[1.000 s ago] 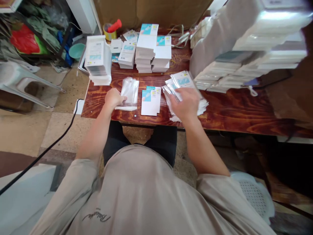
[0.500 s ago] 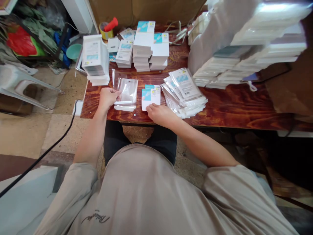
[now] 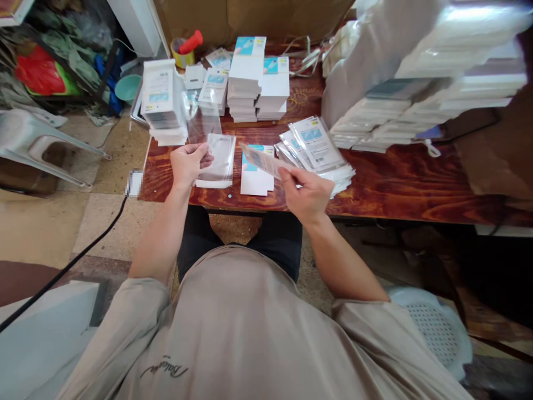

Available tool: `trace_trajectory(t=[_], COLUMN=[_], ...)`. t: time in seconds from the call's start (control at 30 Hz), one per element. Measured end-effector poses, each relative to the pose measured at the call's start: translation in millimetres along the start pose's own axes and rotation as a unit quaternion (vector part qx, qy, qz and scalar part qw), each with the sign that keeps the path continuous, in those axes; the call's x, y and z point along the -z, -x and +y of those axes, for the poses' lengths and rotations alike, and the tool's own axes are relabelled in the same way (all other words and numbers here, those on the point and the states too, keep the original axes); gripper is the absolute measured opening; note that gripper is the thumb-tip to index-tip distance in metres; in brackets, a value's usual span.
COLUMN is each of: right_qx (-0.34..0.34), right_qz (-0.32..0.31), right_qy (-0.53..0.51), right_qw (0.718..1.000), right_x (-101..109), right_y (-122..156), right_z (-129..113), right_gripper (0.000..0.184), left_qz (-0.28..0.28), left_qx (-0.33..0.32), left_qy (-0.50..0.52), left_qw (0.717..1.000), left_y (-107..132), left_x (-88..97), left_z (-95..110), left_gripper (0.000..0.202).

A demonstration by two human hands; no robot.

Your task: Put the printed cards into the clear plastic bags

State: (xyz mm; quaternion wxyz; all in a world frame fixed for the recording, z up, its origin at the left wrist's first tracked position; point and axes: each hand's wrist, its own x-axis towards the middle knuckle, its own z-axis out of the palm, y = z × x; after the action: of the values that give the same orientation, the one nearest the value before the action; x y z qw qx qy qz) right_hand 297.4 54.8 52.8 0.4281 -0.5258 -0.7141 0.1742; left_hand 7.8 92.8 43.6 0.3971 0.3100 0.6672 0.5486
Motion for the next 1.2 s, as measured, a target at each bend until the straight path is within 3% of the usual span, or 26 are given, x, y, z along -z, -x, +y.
trace_trajectory(t=[0.07, 0.17, 0.27, 0.33, 0.47, 0.57, 0.63, 0.73, 0.8, 0.9, 1.0, 1.1, 1.2], right_qx=[-0.109, -0.245, -0.335, -0.358, -0.331, -0.312, -0.286, -0.237, -0.206, -0.143, -0.111, -0.121, -0.135], right_qz=[0.052, 0.026, 0.006, 0.033, 0.122, 0.115, 0.066, -0.076, -0.126, -0.053, 0.017, 0.010, -0.030], right_qy=[-0.121, -0.285, -0.359, -0.363, -0.329, -0.345, -0.383, -0.431, -0.422, -0.372, -0.318, -0.301, -0.336], right_qw=[0.985, 0.926, 0.871, 0.860, 0.876, 0.878, 0.876, 0.867, 0.874, 0.915, 0.942, 0.946, 0.932], right_x=[-0.5, -15.8, -38.5, -51.1, -68.2, -73.4, -70.1, -57.6, -51.4, -53.5, -64.1, -71.9, -68.7], right_y=[4.6, 14.2, 20.5, 20.9, 17.3, 17.6, 20.3, 24.9, 26.0, 24.1, 20.6, 17.3, 9.6], right_z=[-8.6, -18.0, -15.2, -9.8, -6.4, -11.1, -12.3, -7.1, -2.3, -0.7, -6.5, -11.5, -6.0], right_gripper=[0.041, 0.044, 0.046, 0.046, 0.044, 0.045, 0.044, 0.043, 0.041, 0.039, 0.053, 0.058, 0.058], left_qz=[0.006, 0.015, 0.014, 0.010, -0.009, -0.036, -0.048, -0.063, -0.085, -0.129, -0.181, -0.224, -0.264], left_qx=[0.013, 0.028, 0.041, 0.047, 0.050, 0.048, 0.043, 0.038, 0.046, 0.048, 0.056, 0.067, 0.048], left_qy=[0.056, 0.105, 0.133, 0.150, 0.176, 0.191, 0.205, 0.229, 0.235, 0.229, 0.187, 0.129, 0.051], left_qw=[0.998, 0.994, 0.990, 0.987, 0.983, 0.980, 0.977, 0.971, 0.967, 0.964, 0.964, 0.964, 0.962], left_y=[6.9, 20.3, 33.9, 42.3, 56.8, 62.8, 63.1, 62.2, 64.8, 76.7, 90.7, 94.8, 85.1], left_x=[-8.5, -20.8, -30.1, -34.6, -40.9, -42.3, -40.1, -33.4, -30.1, -30.7, -33.7, -33.3, -29.5], left_z=[0.2, 0.8, 0.8, 0.2, -2.4, -4.4, -3.7, 1.0, 4.8, 8.0, 7.5, 6.0, 5.2], left_gripper=[0.023, 0.027, 0.029, 0.030, 0.034, 0.038, 0.040, 0.043, 0.045, 0.047, 0.049, 0.053, 0.055])
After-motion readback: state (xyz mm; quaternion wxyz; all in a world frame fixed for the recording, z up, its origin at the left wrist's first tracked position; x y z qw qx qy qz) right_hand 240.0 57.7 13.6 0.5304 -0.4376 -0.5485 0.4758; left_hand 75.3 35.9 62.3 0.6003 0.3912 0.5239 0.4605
